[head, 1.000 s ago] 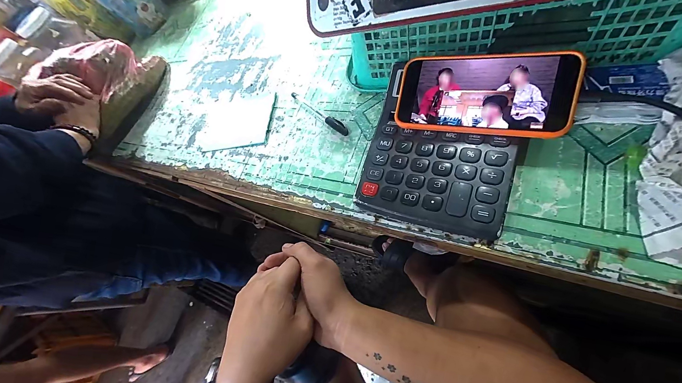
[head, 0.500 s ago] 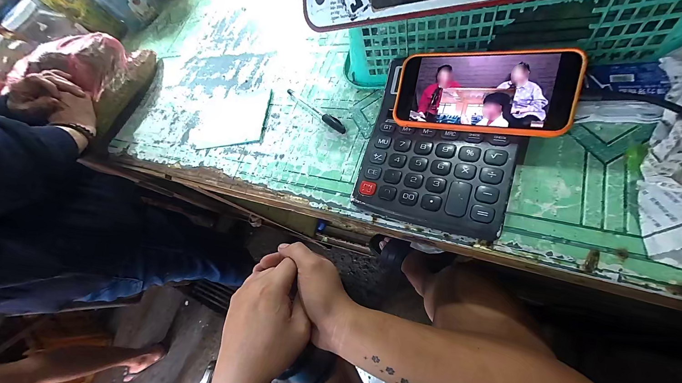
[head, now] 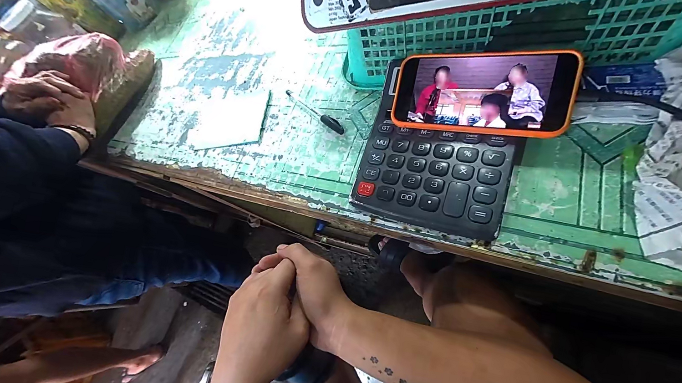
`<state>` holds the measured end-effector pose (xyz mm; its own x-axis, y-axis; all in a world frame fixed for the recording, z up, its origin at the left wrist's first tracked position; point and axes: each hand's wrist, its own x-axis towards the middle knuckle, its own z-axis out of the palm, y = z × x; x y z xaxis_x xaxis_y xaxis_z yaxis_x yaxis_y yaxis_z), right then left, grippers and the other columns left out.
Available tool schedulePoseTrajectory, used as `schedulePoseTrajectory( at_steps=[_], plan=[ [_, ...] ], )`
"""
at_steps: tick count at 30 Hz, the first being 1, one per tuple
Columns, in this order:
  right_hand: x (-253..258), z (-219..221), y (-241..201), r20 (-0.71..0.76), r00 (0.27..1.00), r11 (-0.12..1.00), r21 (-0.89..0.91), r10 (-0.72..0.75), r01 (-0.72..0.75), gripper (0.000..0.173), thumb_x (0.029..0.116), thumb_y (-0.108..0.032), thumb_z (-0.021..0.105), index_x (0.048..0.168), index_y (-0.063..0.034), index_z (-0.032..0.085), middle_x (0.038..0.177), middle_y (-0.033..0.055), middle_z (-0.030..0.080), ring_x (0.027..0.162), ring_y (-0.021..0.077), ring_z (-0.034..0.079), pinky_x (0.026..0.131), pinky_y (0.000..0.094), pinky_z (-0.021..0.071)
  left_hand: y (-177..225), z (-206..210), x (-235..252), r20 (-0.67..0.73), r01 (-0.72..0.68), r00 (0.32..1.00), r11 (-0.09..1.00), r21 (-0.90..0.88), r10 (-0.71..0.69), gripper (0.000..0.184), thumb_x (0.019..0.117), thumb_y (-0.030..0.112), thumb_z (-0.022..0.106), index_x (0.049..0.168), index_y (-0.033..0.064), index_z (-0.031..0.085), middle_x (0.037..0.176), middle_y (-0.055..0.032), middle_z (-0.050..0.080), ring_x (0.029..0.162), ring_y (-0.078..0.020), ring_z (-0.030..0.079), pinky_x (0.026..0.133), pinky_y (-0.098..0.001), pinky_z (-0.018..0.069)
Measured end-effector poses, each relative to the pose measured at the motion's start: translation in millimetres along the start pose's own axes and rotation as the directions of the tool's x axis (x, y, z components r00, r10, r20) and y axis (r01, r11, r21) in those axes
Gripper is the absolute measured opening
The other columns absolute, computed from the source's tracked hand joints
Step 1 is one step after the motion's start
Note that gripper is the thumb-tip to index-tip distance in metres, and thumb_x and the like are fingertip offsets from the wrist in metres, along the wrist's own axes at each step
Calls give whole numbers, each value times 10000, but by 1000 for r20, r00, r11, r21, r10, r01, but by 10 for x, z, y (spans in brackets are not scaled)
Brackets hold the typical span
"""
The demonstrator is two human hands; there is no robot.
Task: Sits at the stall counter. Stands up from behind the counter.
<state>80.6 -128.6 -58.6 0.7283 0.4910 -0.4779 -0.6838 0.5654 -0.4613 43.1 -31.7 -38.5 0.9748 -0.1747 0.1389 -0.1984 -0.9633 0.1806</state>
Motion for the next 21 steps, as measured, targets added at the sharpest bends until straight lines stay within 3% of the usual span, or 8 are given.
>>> schedulePoseTrajectory(
  at_steps=[21],
  plan=[
    [-1, -6, -8, 5, 1000, 1000, -22, 1, 0, 439, 1117, -295, 354, 969, -59, 694, 932, 49, 712, 870, 121, 661, 768, 298, 527, 0, 2, 0, 5, 5, 1000, 1000, 10, -5, 166, 854, 275, 552, 852, 154, 665, 762, 24, 660, 776, -149, 687, 661, -413, 559]
  ],
)
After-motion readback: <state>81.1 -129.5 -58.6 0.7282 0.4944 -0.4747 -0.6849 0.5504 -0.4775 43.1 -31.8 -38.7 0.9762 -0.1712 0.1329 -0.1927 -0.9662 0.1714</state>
